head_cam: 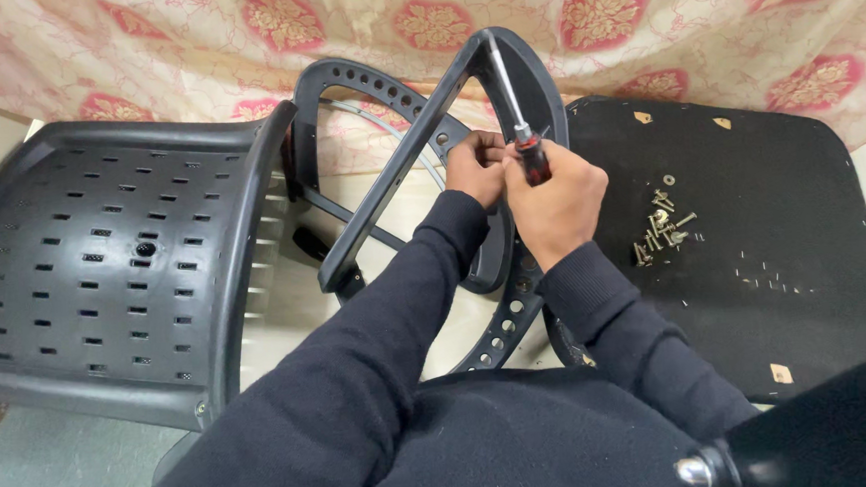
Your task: The person uses a screwdriver to fasten screws into a black plastic chair frame, securing the frame to the chair seat. They repeatedly insert and tighten screws at multiple locations along the frame's edge.
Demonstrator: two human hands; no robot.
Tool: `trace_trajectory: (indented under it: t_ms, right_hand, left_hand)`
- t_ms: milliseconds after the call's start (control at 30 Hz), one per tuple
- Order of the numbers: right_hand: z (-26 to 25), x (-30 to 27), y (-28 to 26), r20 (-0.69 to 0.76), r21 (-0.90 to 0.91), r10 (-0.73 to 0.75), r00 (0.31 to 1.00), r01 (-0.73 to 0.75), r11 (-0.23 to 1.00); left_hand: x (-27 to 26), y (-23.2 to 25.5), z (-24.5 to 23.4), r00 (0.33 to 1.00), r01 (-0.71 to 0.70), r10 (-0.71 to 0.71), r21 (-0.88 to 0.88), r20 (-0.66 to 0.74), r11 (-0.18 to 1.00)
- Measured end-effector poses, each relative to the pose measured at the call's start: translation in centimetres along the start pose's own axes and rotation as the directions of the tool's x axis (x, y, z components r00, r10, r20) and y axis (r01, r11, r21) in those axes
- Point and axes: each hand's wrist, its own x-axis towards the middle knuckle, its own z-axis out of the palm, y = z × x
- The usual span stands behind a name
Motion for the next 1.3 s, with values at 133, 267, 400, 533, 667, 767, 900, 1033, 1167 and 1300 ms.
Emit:
trace_trajectory:
  t_ms: [133, 267, 400, 533, 667, 767, 900, 1033, 1167, 1300]
  right_hand:
    - [0.8, 1.8, 0.9, 0.100, -0.310, -0.156, 0.983, 0.179, 0.934]
    - [1.8, 3.4, 1.9, 0.209, -0.420, -0.079, 0.975, 0.163, 0.893]
    - [2.5, 4.1, 2.7, 0.255, -0.499, -0.119, 0.960, 0.236, 0.834]
    - [2.9, 4.6, 2.8, 0.298, -0.507, -0.102, 0.949, 0.248, 0.825]
    - [3.1, 5.2, 2.2, 0.312, -0.522, -0.024, 0.950, 0.193, 0.831]
    - [3.2, 5.3, 1.7, 0.315, -0.513, -0.033, 0.949, 0.199, 0.835]
    - [3.3, 5.4, 1.5, 0.314, -0.508, -0.046, 0.948, 0.209, 0.835]
    - [3.1, 5.7, 1.7, 0.328, -0.517, -0.013, 0.944, 0.192, 0.834]
    - [2.8, 5.8, 2.1, 0.352, -0.517, -0.025, 0.936, 0.216, 0.828]
    - [2.7, 6.2, 2.7, 0.406, -0.530, -0.055, 0.912, 0.284, 0.799]
  left_hand:
    - [-0.3, 0.0, 0.3, 0.999, 0.036, -0.037, 0.035, 0.003, 0.999]
    - [0.1, -0.9, 0.7, 0.999, 0.026, -0.025, -0.046, 0.022, 0.999]
    - [0.5, -2.5, 0.3, 0.999, 0.037, -0.036, -0.094, 0.012, 0.995]
    - [0.8, -3.1, 0.1, 1.000, -0.006, 0.006, -0.088, 0.002, 0.996]
    - [0.4, -2.6, -0.3, 0.999, 0.039, -0.039, -0.020, -0.004, 0.999]
    - [0.5, -1.9, -0.6, 1.000, 0.002, -0.002, 0.006, -0.020, 1.000]
    - [0.3, -1.4, -0.8, 1.000, -0.009, 0.009, -0.001, -0.023, 1.000]
    - [-0.1, -1.2, -0.3, 1.000, -0.012, 0.011, -0.046, -0.013, 0.999]
    - [-0.1, -1.2, 0.2, 0.999, 0.037, -0.037, -0.040, -0.015, 0.999]
    - [0.0, -1.6, 0.0, 1.000, -0.010, 0.009, -0.010, -0.007, 1.000]
